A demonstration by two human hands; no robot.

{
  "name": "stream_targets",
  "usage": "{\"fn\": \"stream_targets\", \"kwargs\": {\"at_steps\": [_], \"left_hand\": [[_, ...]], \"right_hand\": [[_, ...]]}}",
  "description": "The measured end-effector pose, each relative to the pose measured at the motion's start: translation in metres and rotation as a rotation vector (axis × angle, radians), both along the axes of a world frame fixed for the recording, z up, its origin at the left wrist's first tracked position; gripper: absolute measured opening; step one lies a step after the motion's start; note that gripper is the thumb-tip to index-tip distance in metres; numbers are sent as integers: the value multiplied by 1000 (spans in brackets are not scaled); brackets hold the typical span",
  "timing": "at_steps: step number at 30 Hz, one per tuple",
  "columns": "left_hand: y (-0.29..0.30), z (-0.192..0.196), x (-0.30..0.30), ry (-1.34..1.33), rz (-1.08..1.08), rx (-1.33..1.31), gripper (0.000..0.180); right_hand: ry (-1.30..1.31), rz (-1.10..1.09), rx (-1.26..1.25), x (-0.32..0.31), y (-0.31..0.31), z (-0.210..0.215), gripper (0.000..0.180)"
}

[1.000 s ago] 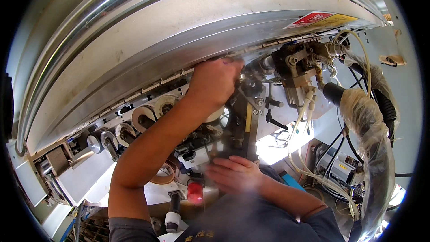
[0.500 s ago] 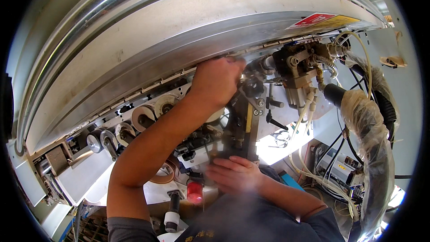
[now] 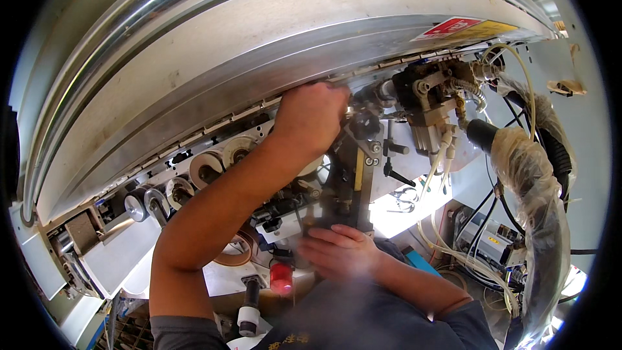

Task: The person uses a screwdriver to adjust components inside a large industrial machine. They briefly interact with a control panel and keyboard, then return to tightening or aligning internal parts with the screwdriver.

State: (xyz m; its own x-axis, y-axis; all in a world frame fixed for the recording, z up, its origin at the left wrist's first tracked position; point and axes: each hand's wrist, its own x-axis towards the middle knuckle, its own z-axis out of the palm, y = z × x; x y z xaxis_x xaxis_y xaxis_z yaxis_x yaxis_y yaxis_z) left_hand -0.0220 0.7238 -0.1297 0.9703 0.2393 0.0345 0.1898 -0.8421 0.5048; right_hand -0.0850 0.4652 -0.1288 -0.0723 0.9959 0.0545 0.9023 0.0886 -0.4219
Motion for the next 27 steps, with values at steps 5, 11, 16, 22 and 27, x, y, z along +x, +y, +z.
{"fn": "stream_targets", "kwargs": {"at_steps": [5,11,16,22,27], "left_hand": [[0,5,0,58,35,-97,8],[4,15,-3,116,10,-134,11],[7,24,-12,176,-16,-90,14],[6,33,-5,251,3,-107,13],[-1,27,-4,202,20,23,13]], "right_hand": [[9,-4,-10,0,1,2,47],[24,-25,-4,1,6,8,38],[32,-36,12,0,6,8,38],[45,-40,30,0,6,7,38],[68,-49,33,-1,5,5,38]]}}
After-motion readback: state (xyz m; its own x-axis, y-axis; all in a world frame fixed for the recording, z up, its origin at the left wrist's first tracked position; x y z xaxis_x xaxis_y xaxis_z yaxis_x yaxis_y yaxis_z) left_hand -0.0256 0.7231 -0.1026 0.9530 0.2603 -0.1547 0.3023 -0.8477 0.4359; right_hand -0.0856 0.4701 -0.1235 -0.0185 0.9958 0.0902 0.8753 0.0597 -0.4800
